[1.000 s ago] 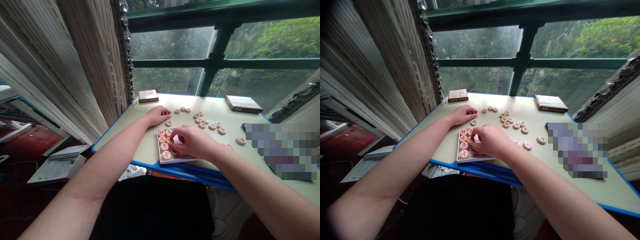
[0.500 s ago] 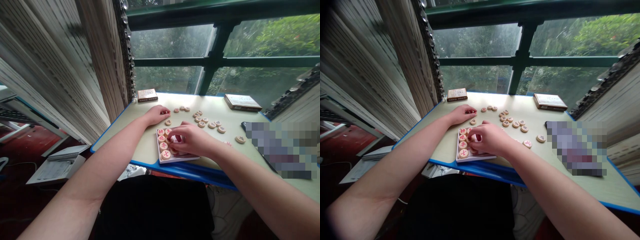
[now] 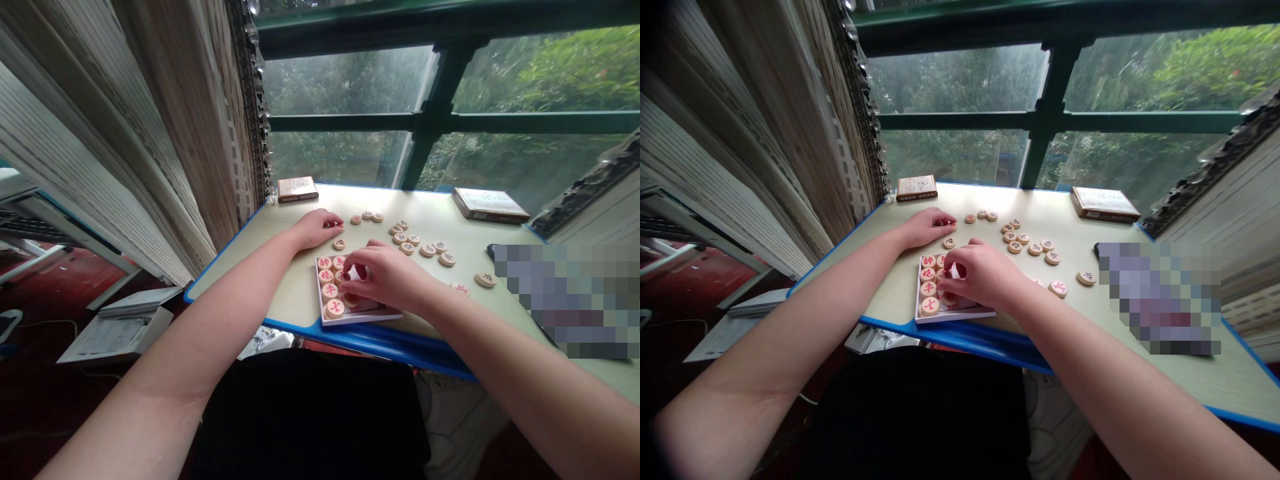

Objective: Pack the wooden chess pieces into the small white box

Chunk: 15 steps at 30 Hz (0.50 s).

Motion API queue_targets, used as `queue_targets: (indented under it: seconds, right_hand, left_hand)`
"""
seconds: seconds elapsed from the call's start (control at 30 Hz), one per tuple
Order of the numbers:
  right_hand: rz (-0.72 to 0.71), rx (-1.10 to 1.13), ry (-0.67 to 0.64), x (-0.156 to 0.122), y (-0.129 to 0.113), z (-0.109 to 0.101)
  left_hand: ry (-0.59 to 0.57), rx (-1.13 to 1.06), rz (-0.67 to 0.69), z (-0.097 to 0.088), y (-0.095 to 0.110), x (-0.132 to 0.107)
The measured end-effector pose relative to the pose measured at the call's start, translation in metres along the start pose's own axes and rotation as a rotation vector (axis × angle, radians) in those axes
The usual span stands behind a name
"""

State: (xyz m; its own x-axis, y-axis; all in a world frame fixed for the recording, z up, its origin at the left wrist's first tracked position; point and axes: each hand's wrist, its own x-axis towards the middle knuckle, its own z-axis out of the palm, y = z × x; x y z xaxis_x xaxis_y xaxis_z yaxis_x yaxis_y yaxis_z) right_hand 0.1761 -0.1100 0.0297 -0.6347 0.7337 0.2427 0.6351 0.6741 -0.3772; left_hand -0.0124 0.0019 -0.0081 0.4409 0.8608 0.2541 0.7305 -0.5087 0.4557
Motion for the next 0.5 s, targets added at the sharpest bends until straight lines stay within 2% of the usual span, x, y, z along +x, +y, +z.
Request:
queue_targets:
  seconds: [0.07,0.2,0.37,0.5]
  right_hand:
    - [-0.063,0.063,-0.009,-0.003,-0.004,-0.005]
    - [-0.196,0.181,-0.125,-0.008,-0.014,-0.012]
    - [-0.231,0.175,-0.19,-0.008,-0.016,-0.009]
    - [-0.245,0.186,-0.166,-0.007,-0.014,-0.005]
  left_hand:
    - [0.005,-0.001,0.006,0.0,0.0,0.0]
    - [0.007,-0.012,0.011,0.001,-0.001,0.0]
    - [0.004,-0.022,-0.006,0.0,0.0,0.0]
    - [0.001,-0.01,-0.01,0.001,0.0,0.001]
